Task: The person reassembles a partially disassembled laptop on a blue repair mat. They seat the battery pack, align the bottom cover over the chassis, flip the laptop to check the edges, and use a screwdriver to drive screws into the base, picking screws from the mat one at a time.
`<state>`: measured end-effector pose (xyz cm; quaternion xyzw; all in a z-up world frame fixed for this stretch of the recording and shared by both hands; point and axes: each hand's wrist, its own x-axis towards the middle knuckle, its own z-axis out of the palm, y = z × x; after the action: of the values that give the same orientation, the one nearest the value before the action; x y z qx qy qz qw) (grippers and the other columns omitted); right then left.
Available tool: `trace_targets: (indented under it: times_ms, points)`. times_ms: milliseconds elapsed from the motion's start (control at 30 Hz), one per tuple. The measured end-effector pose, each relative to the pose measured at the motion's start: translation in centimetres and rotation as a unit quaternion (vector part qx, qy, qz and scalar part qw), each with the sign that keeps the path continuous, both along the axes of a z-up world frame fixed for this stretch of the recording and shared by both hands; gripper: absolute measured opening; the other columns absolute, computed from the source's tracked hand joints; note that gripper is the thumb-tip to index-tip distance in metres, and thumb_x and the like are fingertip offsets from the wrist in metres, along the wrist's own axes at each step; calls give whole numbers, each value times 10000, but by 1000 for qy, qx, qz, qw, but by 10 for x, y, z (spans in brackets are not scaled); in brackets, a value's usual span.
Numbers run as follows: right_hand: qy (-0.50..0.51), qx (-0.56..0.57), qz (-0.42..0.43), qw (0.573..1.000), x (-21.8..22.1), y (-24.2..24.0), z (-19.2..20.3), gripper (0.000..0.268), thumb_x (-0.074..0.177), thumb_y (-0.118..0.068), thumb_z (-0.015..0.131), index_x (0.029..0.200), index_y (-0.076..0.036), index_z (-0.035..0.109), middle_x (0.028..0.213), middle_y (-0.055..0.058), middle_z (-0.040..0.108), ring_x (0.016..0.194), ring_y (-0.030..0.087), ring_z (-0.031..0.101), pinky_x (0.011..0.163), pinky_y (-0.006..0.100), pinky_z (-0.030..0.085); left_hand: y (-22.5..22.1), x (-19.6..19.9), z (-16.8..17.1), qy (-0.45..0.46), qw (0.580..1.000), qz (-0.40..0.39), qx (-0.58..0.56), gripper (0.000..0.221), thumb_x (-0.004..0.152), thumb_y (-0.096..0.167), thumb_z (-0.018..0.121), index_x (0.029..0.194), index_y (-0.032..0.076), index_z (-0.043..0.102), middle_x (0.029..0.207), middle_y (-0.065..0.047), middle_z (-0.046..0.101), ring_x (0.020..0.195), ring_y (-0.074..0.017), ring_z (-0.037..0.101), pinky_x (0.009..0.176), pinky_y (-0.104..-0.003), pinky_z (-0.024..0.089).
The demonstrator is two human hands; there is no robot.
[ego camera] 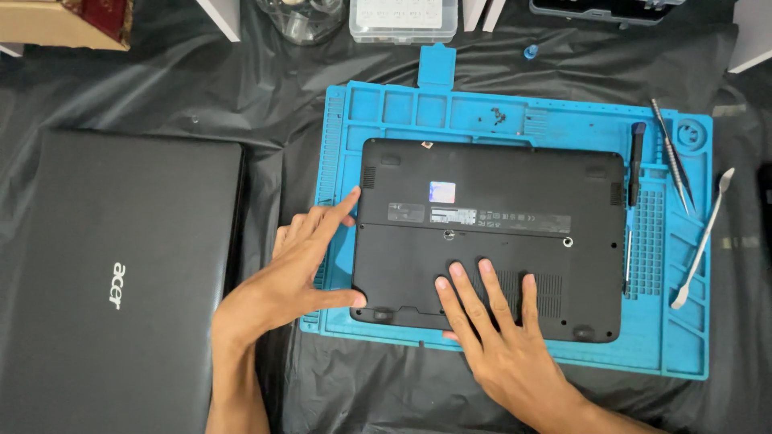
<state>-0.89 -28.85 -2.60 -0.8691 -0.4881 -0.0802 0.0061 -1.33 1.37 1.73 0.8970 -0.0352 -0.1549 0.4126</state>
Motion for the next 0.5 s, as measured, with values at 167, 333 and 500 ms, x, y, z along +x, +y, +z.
trace_targets:
  times_ms: [167,333,500]
  points:
    - [4,13,-9,1000,-4,-2,-1,678,945,-349,597,1503,-6,423,1553,206,406,1430,456,359,1019,744,371,-15,-24,1,-72,997,30,8,978,739,205,829,1590,161,349,1433,-123,489,1304,-309,441,1115,-424,339]
    - [13,19,11,1000,-6,-3,2,793,792,-168,660,1542,-231,411,1588,226,346,1437,498,333,1026,767,346,-29,-48,-20,-141,986,65,-65,853,860,186,796,1587,96,360,1556,-160,416,1433,-355,358,1193,-450,291]
    - [68,32,-9,997,-3,6,5,859,704,-292,773,1493,-346,436,1515,243,361,1343,530,351,955,814,330,-37,-49,-32,-127,976,128,-121,862,847,185,801,1578,66,359,1574,-150,426,1482,-357,310,1208,-459,264]
